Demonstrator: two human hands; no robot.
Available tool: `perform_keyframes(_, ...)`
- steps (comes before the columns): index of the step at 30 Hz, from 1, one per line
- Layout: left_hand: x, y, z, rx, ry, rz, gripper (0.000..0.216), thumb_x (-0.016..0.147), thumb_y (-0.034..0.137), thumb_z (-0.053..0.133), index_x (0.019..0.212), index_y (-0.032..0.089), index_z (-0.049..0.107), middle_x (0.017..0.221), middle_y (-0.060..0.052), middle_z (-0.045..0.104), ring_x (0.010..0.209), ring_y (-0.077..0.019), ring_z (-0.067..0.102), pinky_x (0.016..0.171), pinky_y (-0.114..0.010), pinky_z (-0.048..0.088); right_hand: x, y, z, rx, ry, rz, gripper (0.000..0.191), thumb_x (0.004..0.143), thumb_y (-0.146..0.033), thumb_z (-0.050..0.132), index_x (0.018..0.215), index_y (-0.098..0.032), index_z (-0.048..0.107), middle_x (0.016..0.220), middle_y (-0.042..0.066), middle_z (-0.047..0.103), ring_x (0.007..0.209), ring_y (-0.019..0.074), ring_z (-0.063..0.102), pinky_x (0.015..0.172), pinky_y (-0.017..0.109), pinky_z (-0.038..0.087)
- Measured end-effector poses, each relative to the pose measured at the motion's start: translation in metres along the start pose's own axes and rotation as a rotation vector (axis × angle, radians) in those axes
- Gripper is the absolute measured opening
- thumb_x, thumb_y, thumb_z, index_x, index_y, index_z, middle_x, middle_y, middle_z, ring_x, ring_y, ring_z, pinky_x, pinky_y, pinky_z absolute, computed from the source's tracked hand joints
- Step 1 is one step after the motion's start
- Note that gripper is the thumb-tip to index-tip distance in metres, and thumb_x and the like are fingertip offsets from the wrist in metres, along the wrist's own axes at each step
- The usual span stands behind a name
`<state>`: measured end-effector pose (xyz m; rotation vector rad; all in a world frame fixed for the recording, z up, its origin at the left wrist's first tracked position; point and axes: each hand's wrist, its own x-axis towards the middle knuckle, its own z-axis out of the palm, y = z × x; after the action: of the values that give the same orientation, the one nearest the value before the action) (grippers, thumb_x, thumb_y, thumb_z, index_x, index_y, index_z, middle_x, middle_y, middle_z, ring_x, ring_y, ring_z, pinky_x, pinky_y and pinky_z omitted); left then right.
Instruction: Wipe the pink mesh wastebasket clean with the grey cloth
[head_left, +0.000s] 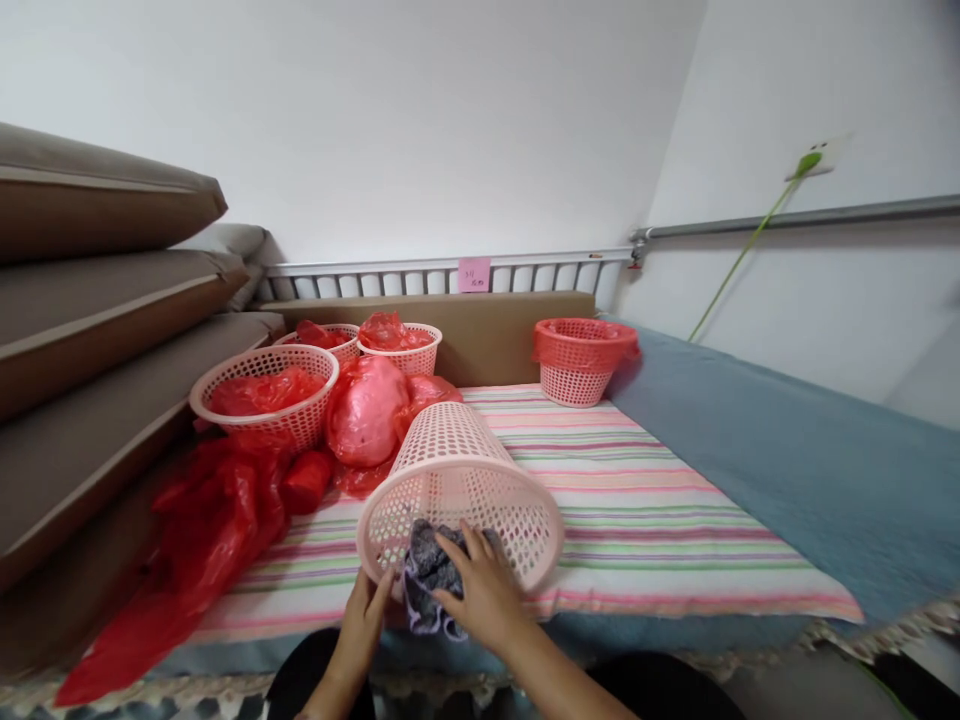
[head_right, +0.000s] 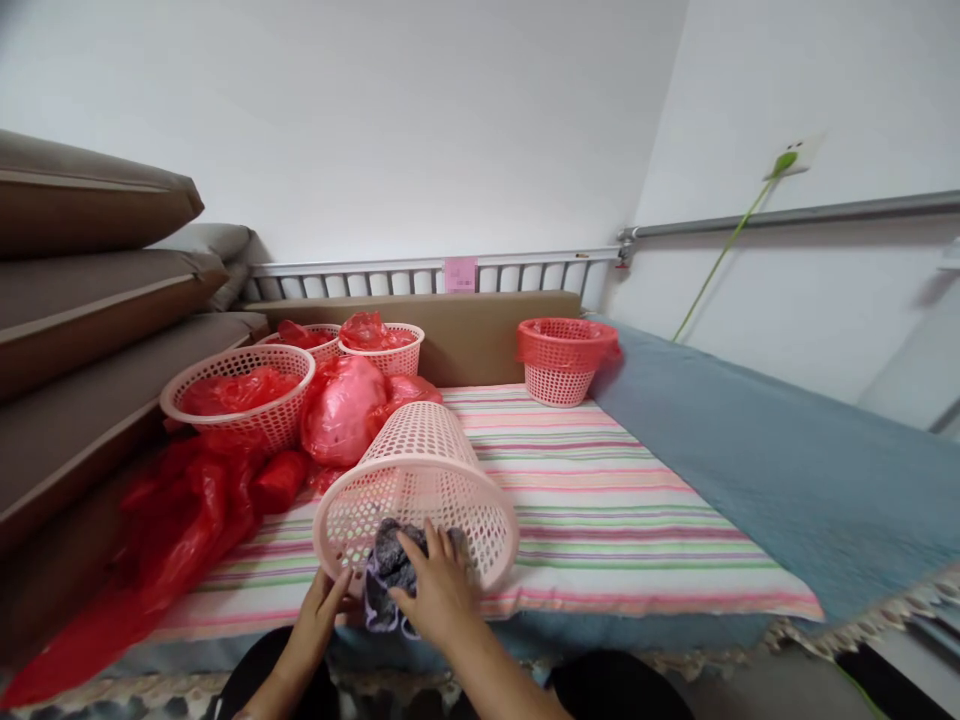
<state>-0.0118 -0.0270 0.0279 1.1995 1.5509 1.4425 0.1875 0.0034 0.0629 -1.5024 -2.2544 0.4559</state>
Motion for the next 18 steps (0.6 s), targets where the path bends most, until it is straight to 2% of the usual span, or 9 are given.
perform_keyframes(2, 0.015, 0.004, 0.009, -0.006, 0.009, 0.018, 0.051, 0.072, 0.054, 0.056, 0.101, 0.013, 0.064, 0.108, -0.012, 0.071, 0.115, -0.0327, 0.056, 0.099, -0.044, 0.041, 0.009, 0.005, 0.014, -0.068, -0.047, -0.007, 0.063, 0.072, -0.038, 0.063, 0.132, -0.041, 0.041, 0.146, 0.007, 0.033, 0.129, 0.0318, 0.034, 0.105, 0.052, 0.018)
perform_keyframes(3, 0.023, 0.005, 0.012, -0.012, -0.009, 0.025, 0.051, 0.071, 0.054, 0.057, 0.1, 0.012, 0.065, 0.107, -0.012, 0.071, 0.115, -0.0332, 0.056, 0.099, -0.044, 0.042, 0.012, 0.009, 0.019, -0.095, -0.049, -0.011, 0.062, 0.073, -0.034, 0.061, 0.131, -0.042, 0.041, 0.144, 0.006, 0.036, 0.126, 0.03, 0.038, 0.105, 0.05, 0.019)
perform_keyframes(7, 0.048, 0.004, 0.017, -0.036, -0.083, 0.036, 0.051, 0.071, 0.054, 0.057, 0.098, 0.012, 0.068, 0.095, -0.011, 0.075, 0.099, -0.0339, 0.065, 0.09, -0.045, 0.049, 0.02, 0.026, 0.031, -0.158, 0.009, 0.011, 0.065, 0.071, -0.019, 0.055, 0.131, -0.04, 0.042, 0.135, 0.003, 0.046, 0.119, 0.0246, 0.042, 0.102, 0.039, 0.025)
perform_keyframes(9, 0.056, -0.001, 0.017, -0.051, -0.093, 0.038, 0.051, 0.071, 0.052, 0.057, 0.1, 0.012, 0.067, 0.099, -0.012, 0.074, 0.101, -0.0331, 0.064, 0.091, -0.045, 0.048, 0.024, 0.029, 0.035, -0.167, 0.029, 0.037, 0.064, 0.069, -0.018, 0.054, 0.129, -0.037, 0.046, 0.129, 0.003, 0.05, 0.116, 0.0236, 0.043, 0.1, 0.035, 0.027)
perform_keyframes(12, 0.062, -0.009, 0.016, -0.07, -0.102, 0.027, 0.051, 0.069, 0.049, 0.059, 0.103, 0.012, 0.066, 0.106, -0.012, 0.072, 0.106, -0.0312, 0.062, 0.093, -0.042, 0.047, 0.031, 0.028, 0.044, -0.2, 0.058, 0.062, 0.061, 0.068, -0.016, 0.052, 0.126, -0.034, 0.049, 0.121, 0.004, 0.054, 0.11, 0.0235, 0.045, 0.096, 0.033, 0.03)
perform_keyframes(14, 0.062, -0.013, 0.015, -0.074, -0.122, 0.015, 0.047, 0.066, 0.046, 0.061, 0.1, 0.014, 0.067, 0.102, -0.011, 0.073, 0.105, -0.0313, 0.063, 0.092, -0.042, 0.048, 0.038, 0.028, 0.05, -0.24, 0.079, 0.067, 0.058, 0.069, -0.014, 0.051, 0.125, -0.031, 0.051, 0.117, 0.005, 0.055, 0.108, 0.0237, 0.046, 0.094, 0.033, 0.032)
perform_keyframes(18, 0.059, -0.017, 0.012, -0.077, -0.152, 0.007, 0.04, 0.069, 0.038, 0.06, 0.099, 0.014, 0.069, 0.095, -0.009, 0.075, 0.101, -0.0302, 0.064, 0.09, -0.04, 0.05, 0.073, 0.034, 0.052, -0.21, 0.156, 0.13, 0.047, 0.074, -0.012, 0.046, 0.117, -0.026, 0.059, 0.104, 0.009, 0.06, 0.101, 0.0234, 0.051, 0.091, 0.033, 0.035)
